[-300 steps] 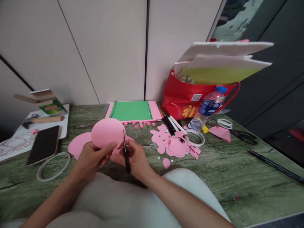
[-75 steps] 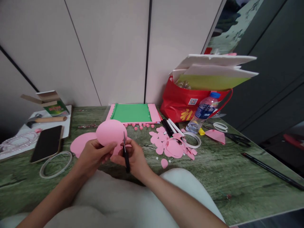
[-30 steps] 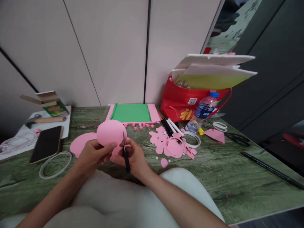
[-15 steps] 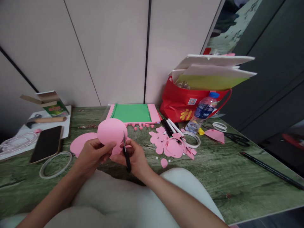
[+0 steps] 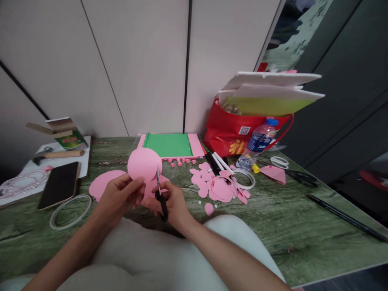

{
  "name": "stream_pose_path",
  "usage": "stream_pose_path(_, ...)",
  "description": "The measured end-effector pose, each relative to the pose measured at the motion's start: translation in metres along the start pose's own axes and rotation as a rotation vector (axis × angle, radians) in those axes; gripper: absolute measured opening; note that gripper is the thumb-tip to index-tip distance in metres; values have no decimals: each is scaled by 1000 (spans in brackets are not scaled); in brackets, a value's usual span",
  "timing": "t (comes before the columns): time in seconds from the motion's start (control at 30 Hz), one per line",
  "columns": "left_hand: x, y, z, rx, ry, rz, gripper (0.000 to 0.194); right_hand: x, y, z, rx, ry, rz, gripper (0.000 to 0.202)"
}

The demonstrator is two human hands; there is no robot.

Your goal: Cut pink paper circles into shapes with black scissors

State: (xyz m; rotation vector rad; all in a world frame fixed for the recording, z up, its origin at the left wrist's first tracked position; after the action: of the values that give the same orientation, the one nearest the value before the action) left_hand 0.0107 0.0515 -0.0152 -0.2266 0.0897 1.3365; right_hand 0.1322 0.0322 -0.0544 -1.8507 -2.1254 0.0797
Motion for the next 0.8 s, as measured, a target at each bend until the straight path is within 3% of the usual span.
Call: stream_pose_path(0.8,1,3,-2,95,22,59,22,2,5,-3,18,73,-2,42)
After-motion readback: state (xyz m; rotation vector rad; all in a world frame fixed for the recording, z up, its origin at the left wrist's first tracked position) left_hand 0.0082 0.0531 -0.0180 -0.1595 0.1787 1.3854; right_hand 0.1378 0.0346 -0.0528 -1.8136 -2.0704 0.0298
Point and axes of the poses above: each hand's wrist, its own x-axis towards the middle knuckle, its own y-axis out of the back of the hand, z = x × y, the point moved 4 cm from there along x, towards the middle knuckle, and after that the axes turned 13 degrees about y, right-handed, at the moved point
